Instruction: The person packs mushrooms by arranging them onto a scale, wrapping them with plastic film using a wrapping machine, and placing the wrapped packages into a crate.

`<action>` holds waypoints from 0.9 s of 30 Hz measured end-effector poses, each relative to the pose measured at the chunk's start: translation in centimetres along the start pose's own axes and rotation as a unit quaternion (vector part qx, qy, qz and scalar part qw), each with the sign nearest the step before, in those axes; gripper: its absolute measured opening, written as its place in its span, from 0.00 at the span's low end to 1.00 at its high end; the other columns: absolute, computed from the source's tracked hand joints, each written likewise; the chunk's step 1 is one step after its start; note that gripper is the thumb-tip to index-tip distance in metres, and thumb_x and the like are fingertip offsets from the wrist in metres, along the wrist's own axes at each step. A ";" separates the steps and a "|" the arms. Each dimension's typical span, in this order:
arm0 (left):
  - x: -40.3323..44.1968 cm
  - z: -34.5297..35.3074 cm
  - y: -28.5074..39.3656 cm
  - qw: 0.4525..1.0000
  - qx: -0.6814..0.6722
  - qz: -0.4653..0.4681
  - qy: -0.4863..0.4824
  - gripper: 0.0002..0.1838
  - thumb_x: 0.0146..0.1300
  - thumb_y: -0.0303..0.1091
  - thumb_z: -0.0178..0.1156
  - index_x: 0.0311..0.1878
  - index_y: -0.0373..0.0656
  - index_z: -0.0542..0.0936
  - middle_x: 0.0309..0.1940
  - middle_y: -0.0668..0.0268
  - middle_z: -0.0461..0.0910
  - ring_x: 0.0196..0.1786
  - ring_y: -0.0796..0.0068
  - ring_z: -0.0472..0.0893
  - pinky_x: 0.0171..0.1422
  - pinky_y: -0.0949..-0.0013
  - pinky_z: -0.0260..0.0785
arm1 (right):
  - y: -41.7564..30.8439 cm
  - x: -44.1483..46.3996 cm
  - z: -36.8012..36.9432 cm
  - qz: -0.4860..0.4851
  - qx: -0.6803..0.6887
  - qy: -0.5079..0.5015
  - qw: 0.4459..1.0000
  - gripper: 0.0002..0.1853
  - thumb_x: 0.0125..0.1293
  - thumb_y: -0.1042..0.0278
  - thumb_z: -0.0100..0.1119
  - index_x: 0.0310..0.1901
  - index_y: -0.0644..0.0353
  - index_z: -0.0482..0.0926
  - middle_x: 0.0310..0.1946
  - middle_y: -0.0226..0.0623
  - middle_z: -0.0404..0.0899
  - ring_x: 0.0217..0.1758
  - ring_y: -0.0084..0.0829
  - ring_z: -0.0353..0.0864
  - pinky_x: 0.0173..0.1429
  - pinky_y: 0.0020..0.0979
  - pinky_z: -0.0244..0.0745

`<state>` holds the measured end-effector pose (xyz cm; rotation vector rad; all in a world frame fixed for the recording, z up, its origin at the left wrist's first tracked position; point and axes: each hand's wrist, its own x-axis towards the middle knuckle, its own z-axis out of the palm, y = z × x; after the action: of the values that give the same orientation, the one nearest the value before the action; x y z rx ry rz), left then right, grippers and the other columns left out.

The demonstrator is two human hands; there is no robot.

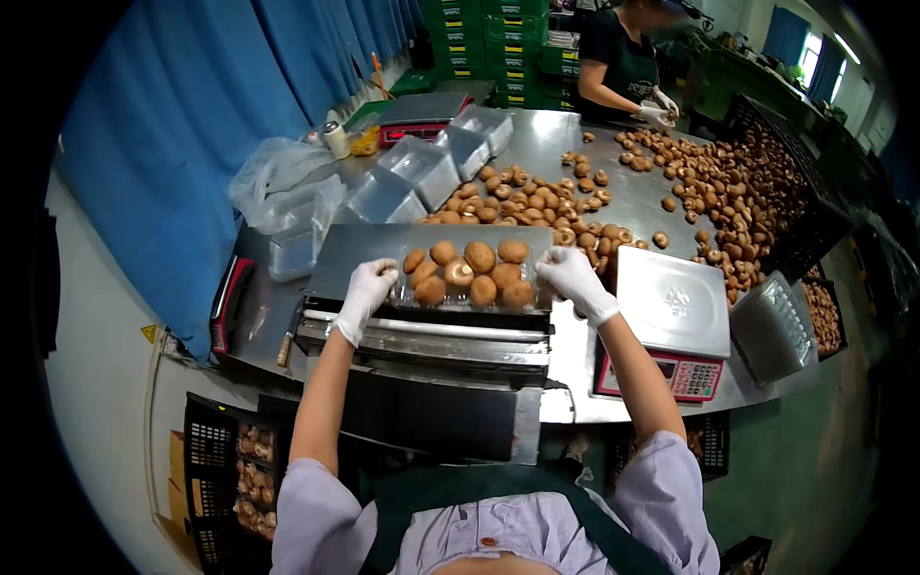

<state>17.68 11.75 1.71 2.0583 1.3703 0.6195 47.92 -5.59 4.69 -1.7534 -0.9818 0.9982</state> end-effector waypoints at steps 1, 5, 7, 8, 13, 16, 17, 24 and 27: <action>0.7 -1.4 -0.2 0.997 -0.036 -0.064 -0.036 0.16 0.58 0.38 0.59 0.49 0.44 0.82 0.31 0.57 0.83 0.34 0.65 0.83 0.41 0.67 0.74 | -0.5 1.2 1.5 -0.017 -0.048 0.006 0.999 0.08 0.61 0.69 0.54 0.31 0.66 0.78 0.23 0.35 0.80 0.25 0.21 0.78 0.30 0.25 0.73; 3.3 -3.2 -5.6 0.997 0.061 0.025 -0.031 0.19 0.57 0.38 0.58 0.51 0.45 0.81 0.43 0.52 0.82 0.49 0.54 0.80 0.56 0.61 0.71 | 0.0 4.0 6.1 -0.062 -0.146 0.011 0.987 0.12 0.60 0.64 0.57 0.31 0.67 0.81 0.21 0.37 0.81 0.24 0.25 0.80 0.31 0.26 0.74; 3.0 -4.9 -6.2 0.993 0.104 0.017 -0.055 0.20 0.58 0.40 0.56 0.53 0.48 0.80 0.48 0.56 0.81 0.53 0.56 0.78 0.59 0.61 0.69 | 0.3 3.6 6.9 -0.043 -0.162 -0.002 0.986 0.12 0.59 0.64 0.57 0.35 0.67 0.81 0.23 0.40 0.81 0.26 0.28 0.82 0.34 0.29 0.76; 2.6 -6.1 -5.7 0.990 0.126 0.026 -0.057 0.20 0.58 0.40 0.55 0.53 0.48 0.80 0.49 0.57 0.80 0.55 0.57 0.78 0.60 0.61 0.69 | 0.9 3.6 6.9 -0.053 -0.166 0.002 0.985 0.12 0.59 0.64 0.57 0.35 0.66 0.81 0.24 0.41 0.82 0.27 0.30 0.82 0.36 0.31 0.76; -0.4 -10.5 -7.3 0.944 0.161 0.265 -0.109 0.15 0.60 0.33 0.56 0.51 0.51 0.80 0.45 0.63 0.81 0.48 0.61 0.80 0.51 0.62 0.73 | -1.0 -2.8 4.4 -0.227 -0.429 0.080 0.870 0.12 0.60 0.59 0.61 0.38 0.58 0.82 0.29 0.43 0.82 0.32 0.40 0.83 0.36 0.36 0.78; -1.8 -12.9 -7.2 0.796 0.263 0.510 -0.192 0.16 0.55 0.29 0.57 0.49 0.51 0.78 0.45 0.67 0.79 0.38 0.66 0.80 0.41 0.64 0.74 | -1.4 -5.9 3.5 -0.349 -0.519 -0.010 0.780 0.13 0.57 0.64 0.60 0.45 0.54 0.80 0.42 0.38 0.82 0.38 0.38 0.82 0.37 0.36 0.79; -2.3 -13.4 -6.7 0.758 0.293 0.537 -0.225 0.18 0.55 0.29 0.55 0.50 0.49 0.77 0.46 0.68 0.78 0.34 0.69 0.79 0.35 0.66 0.73 | -1.7 -6.9 3.5 -0.351 -0.563 -0.055 0.746 0.17 0.56 0.65 0.58 0.50 0.53 0.78 0.51 0.35 0.78 0.43 0.35 0.81 0.38 0.34 0.79; -2.1 -12.3 -8.0 0.697 0.342 0.577 -0.253 0.13 0.55 0.30 0.56 0.45 0.48 0.80 0.45 0.69 0.79 0.31 0.73 0.78 0.29 0.68 0.71 | -0.8 -7.4 5.7 -0.319 -0.618 -0.188 0.694 0.19 0.65 0.63 0.49 0.57 0.51 0.75 0.51 0.36 0.75 0.37 0.30 0.77 0.34 0.31 0.77; -2.6 -12.1 -7.8 0.721 0.317 0.580 -0.207 0.12 0.54 0.31 0.57 0.43 0.48 0.80 0.45 0.69 0.79 0.31 0.73 0.77 0.29 0.69 0.71 | 0.2 -6.7 5.4 -0.385 -0.590 -0.166 0.690 0.16 0.63 0.64 0.51 0.52 0.55 0.78 0.57 0.33 0.74 0.41 0.31 0.76 0.38 0.31 0.78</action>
<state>3.63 14.23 4.91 3.2599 -0.2091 0.0481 40.61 -10.15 4.33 -1.6715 -2.7231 -0.0191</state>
